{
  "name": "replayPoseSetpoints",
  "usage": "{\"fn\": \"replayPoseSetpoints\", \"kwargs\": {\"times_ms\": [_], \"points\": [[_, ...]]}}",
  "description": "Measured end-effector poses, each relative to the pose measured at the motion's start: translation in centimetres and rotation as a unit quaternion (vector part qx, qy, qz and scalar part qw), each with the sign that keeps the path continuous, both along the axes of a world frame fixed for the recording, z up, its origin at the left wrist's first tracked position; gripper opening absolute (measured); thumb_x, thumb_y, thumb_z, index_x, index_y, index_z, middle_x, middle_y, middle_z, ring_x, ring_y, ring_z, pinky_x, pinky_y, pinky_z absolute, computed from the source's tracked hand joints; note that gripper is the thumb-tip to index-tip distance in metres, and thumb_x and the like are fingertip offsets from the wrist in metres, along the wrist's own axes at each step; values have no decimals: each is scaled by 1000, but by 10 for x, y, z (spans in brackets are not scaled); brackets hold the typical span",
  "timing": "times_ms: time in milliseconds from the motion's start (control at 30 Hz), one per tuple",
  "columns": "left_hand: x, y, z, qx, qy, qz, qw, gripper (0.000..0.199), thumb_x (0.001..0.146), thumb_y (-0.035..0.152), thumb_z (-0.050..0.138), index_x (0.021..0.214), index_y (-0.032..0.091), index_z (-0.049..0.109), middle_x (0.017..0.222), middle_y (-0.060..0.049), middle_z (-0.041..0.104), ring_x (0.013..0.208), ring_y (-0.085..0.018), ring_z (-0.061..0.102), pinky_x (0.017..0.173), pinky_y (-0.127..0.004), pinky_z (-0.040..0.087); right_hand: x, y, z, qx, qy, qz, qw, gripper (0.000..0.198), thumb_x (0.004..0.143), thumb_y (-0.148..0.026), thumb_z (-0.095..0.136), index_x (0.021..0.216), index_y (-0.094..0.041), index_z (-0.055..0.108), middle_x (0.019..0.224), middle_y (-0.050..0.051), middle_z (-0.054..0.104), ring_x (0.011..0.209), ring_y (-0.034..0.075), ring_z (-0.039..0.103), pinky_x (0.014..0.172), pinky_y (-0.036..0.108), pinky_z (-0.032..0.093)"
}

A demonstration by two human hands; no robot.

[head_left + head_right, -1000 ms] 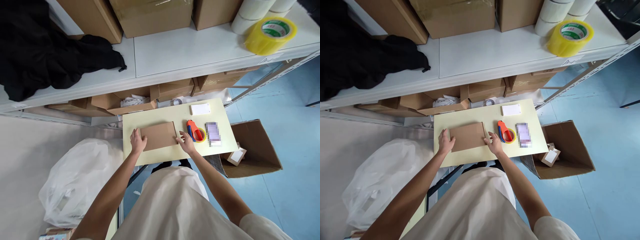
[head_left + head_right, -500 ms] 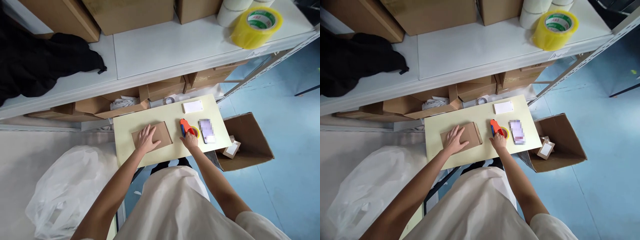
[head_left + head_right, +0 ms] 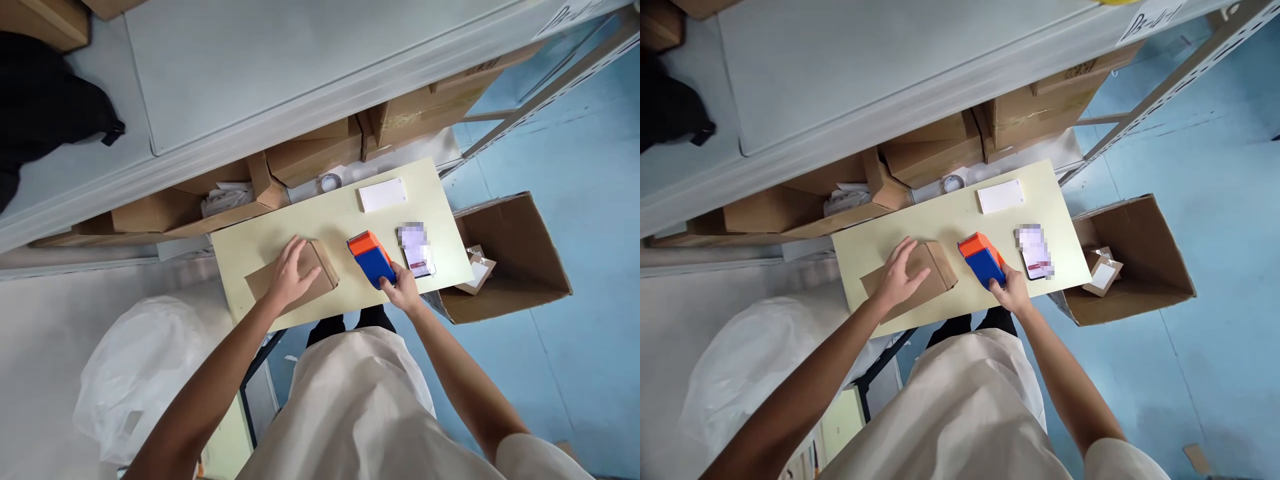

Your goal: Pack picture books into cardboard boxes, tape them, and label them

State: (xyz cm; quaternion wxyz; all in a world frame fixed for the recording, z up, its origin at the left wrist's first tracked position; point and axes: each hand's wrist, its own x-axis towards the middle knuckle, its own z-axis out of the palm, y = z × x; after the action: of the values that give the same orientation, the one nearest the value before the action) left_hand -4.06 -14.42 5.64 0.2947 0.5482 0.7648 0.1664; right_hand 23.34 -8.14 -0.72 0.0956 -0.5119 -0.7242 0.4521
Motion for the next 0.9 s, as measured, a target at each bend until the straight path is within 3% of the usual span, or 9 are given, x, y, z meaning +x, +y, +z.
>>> {"fn": "replayPoseSetpoints", "kwargs": {"times_ms": [67,133,200,300,467,600,667,767,900], "points": [[10,29,8,-44,-167,-7,985,68,81,49,55,138,16,36,136,-15,47,120,-26,49,101,-41,38,12,3,3,-32,111,8,993,27,76,-47,44,66,-21,42,53,-4,40,48,11,37,46,25,29],[20,56,14,-106,-315,-1,943,64,83,50,52,135,14,40,128,-17,54,110,-24,57,94,-39,44,18,5,4,-55,191,18,980,29,74,-47,48,65,-21,40,54,-4,39,48,10,34,45,24,26],[27,77,17,-163,-384,-3,909,60,79,49,59,125,11,51,119,-18,61,101,-23,62,88,-38,47,20,6,4,-70,230,20,970,27,73,-45,50,65,-20,41,55,-4,38,48,9,32,45,24,25],[33,95,18,-214,-417,-22,883,49,72,44,69,106,11,63,104,-14,68,91,-21,64,83,-36,49,20,5,5,-78,244,16,966,26,72,-43,52,66,-20,43,56,-4,38,48,9,33,46,24,25],[40,108,14,-219,-374,-75,898,26,73,36,68,80,11,68,78,-7,70,71,-14,64,71,-30,52,23,1,4,-110,249,3,962,30,71,-46,55,65,-19,45,55,-4,41,48,9,34,46,24,27],[43,125,7,-209,-202,-129,948,18,74,30,63,71,14,68,66,-4,69,64,-14,63,60,-24,48,22,1,-4,-214,270,-39,938,42,74,-58,54,63,-19,46,50,-5,40,45,8,33,44,23,25],[45,136,0,-232,-130,-145,953,16,71,29,63,65,16,68,60,-2,68,61,-14,64,58,-23,47,19,5,-10,-270,271,-104,918,49,73,-65,53,58,-19,43,46,-6,36,42,7,30,42,22,23],[48,154,-12,-326,-102,-143,929,16,68,28,64,57,16,66,52,-1,64,57,-14,63,55,-23,46,12,11,-19,-363,271,-178,874,53,69,-67,58,52,-18,44,43,-5,40,40,6,32,40,22,24],[47,173,-31,-448,-103,-120,880,19,66,28,66,53,16,63,54,-2,64,51,-11,59,53,-22,46,13,13,-32,-494,286,-204,795,51,69,-64,63,55,-16,57,46,1,56,40,10,46,41,22,35]]}}
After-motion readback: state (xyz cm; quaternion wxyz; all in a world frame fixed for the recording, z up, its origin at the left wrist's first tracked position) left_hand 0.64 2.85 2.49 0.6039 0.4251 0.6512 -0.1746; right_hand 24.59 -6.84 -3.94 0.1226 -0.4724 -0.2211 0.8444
